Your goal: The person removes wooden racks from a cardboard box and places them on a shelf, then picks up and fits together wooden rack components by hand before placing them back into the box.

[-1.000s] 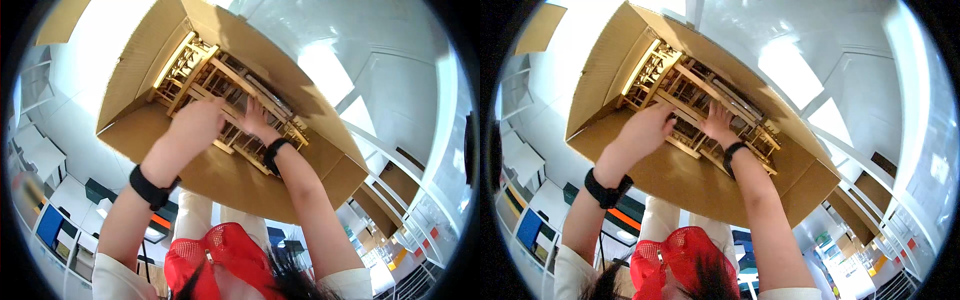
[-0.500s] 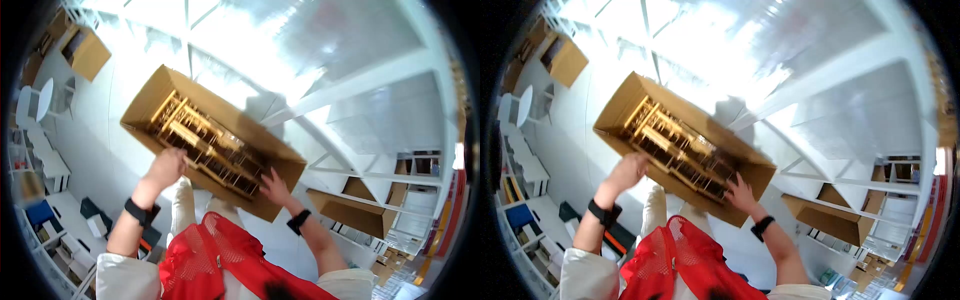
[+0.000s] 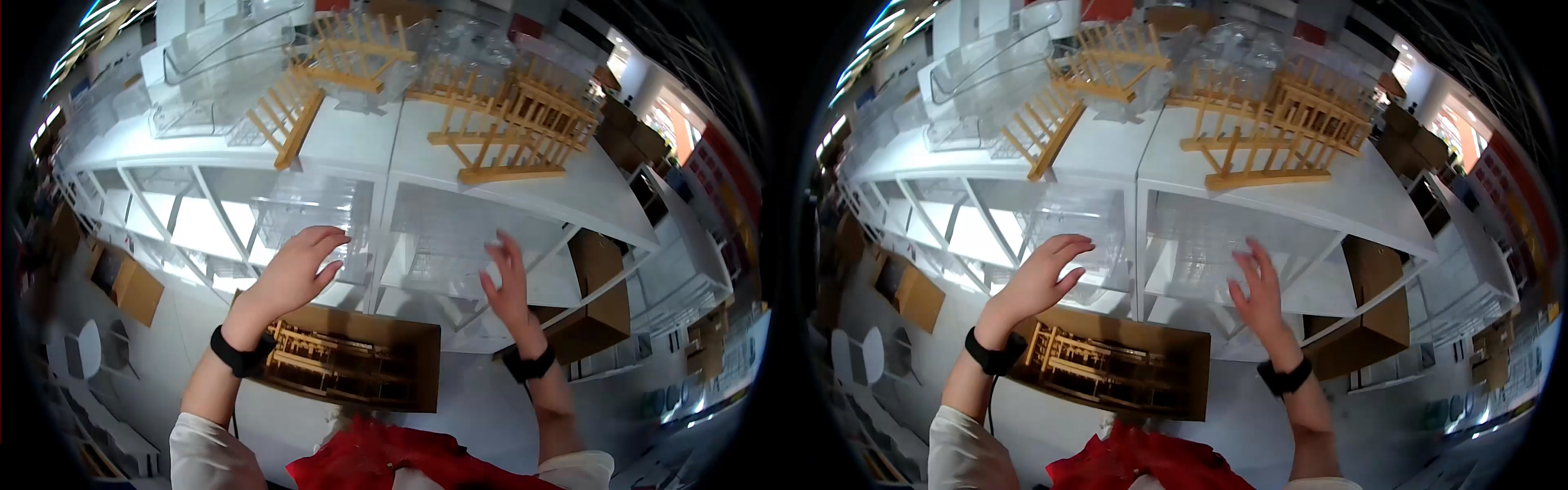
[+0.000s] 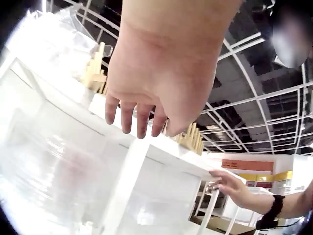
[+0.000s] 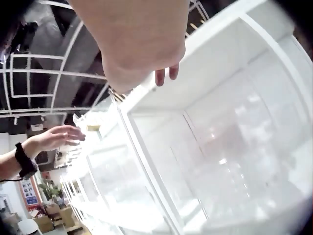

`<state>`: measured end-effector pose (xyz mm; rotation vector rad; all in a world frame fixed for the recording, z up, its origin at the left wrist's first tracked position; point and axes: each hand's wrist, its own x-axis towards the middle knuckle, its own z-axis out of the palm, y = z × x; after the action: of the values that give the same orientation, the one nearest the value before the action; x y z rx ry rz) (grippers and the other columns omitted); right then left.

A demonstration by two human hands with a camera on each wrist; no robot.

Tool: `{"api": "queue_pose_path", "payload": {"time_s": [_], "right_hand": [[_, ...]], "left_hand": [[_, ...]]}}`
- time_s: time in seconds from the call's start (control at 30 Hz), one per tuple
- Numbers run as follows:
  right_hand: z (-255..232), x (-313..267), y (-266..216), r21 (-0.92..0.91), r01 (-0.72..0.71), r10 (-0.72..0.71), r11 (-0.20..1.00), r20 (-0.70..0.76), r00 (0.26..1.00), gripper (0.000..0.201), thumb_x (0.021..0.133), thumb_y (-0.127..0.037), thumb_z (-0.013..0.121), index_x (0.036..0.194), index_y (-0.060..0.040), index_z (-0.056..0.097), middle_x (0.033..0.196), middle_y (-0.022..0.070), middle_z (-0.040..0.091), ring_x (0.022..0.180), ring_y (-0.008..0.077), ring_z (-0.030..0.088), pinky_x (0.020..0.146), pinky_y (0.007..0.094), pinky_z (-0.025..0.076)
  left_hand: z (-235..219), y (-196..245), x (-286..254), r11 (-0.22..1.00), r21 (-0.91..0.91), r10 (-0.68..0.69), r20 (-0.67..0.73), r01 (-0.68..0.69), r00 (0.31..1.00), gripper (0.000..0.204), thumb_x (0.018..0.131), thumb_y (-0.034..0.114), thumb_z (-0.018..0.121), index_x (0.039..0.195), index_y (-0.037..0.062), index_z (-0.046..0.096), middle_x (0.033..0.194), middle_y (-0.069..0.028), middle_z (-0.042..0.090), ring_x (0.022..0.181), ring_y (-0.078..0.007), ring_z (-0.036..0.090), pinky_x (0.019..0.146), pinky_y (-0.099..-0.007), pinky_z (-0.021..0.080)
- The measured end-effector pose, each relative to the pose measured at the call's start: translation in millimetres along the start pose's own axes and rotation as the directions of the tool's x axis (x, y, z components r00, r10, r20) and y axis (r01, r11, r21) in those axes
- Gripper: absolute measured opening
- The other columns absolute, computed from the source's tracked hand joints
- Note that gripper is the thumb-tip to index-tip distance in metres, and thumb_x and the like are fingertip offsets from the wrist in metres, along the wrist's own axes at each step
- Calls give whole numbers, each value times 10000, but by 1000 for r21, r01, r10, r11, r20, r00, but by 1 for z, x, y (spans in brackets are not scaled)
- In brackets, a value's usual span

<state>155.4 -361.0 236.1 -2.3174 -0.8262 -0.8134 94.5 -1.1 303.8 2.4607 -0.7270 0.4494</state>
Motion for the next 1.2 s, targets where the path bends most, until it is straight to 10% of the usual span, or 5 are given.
{"api": "queue_pose_path", "payload": {"time_s": [0.43,0.83,0.93,1.07,1.2], "right_hand": [[15,96,-15,-452,76,-249,889,-337,908,325,664,-181,691,939,-71,558,992,52,522,993,277,455,972,542,282],[-107,-24,-142,560,331,351,760,-782,516,482,903,-543,394,998,-92,535,731,17,512,662,141,503,747,354,475],[-104,-54,-134,745,409,320,526,-619,717,511,905,-561,378,994,-87,548,698,19,520,554,138,448,642,306,441],[-81,-80,-115,720,440,481,537,-690,541,520,889,-584,394,957,-96,560,680,19,523,550,150,423,581,306,404],[-45,-78,-115,850,383,622,360,-525,581,513,862,-561,472,978,-68,551,831,49,560,703,187,500,684,338,431]], "left_hand": [[7,-21,8,962,-271,126,304,-41,944,369,847,91,546,1212,62,496,1240,-118,494,1143,-309,480,960,-357,396],[69,42,8,900,-350,284,21,-259,959,900,684,96,751,1391,26,197,1439,-188,167,1269,-380,329,1014,-404,357],[107,39,-8,710,-703,174,237,45,956,1030,686,119,765,1427,61,51,1450,-179,148,1291,-333,316,1003,-393,377],[146,14,-33,-8,-795,446,541,607,714,930,815,269,674,1435,85,6,1440,-148,221,1288,-263,325,1022,-385,346],[137,25,-47,-109,-850,587,363,515,724,706,897,365,545,1420,70,174,1404,-95,307,1240,-245,395,1021,-378,343]]}}
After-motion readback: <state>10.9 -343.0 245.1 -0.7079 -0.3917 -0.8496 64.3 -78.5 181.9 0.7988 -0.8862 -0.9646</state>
